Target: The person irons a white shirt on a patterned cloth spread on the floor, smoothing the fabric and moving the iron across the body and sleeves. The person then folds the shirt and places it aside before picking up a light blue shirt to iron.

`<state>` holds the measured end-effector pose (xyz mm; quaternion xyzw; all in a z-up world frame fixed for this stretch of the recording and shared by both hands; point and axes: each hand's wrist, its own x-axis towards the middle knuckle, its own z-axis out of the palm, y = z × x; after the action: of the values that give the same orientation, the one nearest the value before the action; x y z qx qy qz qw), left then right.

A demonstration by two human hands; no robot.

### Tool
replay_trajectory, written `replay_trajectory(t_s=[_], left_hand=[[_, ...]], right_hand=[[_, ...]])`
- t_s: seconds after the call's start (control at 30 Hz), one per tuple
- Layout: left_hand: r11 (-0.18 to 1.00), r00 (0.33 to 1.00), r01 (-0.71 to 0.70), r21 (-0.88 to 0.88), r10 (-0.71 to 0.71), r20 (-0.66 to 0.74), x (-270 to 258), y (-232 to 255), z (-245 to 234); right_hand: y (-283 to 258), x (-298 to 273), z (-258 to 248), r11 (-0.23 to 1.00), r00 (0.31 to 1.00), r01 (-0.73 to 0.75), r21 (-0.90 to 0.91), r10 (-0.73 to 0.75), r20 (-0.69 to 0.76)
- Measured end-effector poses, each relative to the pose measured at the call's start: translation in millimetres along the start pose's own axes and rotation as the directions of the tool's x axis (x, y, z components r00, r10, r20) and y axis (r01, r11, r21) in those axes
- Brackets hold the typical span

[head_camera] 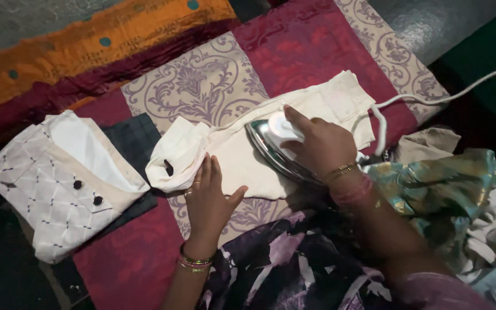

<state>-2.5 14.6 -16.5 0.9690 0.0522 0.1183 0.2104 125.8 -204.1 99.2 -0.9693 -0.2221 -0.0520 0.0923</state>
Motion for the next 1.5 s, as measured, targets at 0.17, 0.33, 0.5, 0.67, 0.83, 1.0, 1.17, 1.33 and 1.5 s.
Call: replay_trajectory(t_s=[0.17,0.33,0.5,0.67,0.83,1.0,1.17,1.33,1.5], left_hand=[[1.0,1.0,0.004,0.012,-0.004,0.011,2,4,-5],[0.998,0.993,0.049,0.045,-0.054,0.11,4,17,-25],[0.985,0.971,0.013,0.175,-0.054,0.234,22,23,-31],[0.98,0.988,-0.08,0.183,0.055,0.141,45,14,-14],[0.974,0.979,-0.105,0.2,0.066,0.192,39,14,-2],[0.977,0.982,-0.145,0.158,0.122,0.146,40,13,-4],[0.973,0.983,-0.173,0.15,0.161,0.086,37,17,-10],[0.974,0.988,-0.102,0.202,0.074,0.138,42,27,-9],[0.968,0.99,-0.116,0.223,0.096,0.1,43,28,-6]], right_hand=[[-6,27,6,0.998,0.998,0.054,0.017,-0.054,0.031],[14,14,4,0.998,0.997,0.048,0.047,-0.051,0.066],[48,-19,-8,0.997,0.997,-0.064,0.045,0.062,0.052],[57,-24,-8,0.988,0.987,-0.152,0.017,0.151,0.047],[51,-18,-8,0.985,0.983,-0.172,0.008,0.171,0.063],[36,5,-5,0.986,0.977,-0.16,-0.04,0.164,0.14],[28,20,1,0.999,0.996,-0.048,0.009,0.047,0.077],[34,15,-3,0.998,0.983,-0.07,0.0,0.069,0.171],[46,-17,-15,0.994,0.984,-0.11,0.024,0.106,0.142]])
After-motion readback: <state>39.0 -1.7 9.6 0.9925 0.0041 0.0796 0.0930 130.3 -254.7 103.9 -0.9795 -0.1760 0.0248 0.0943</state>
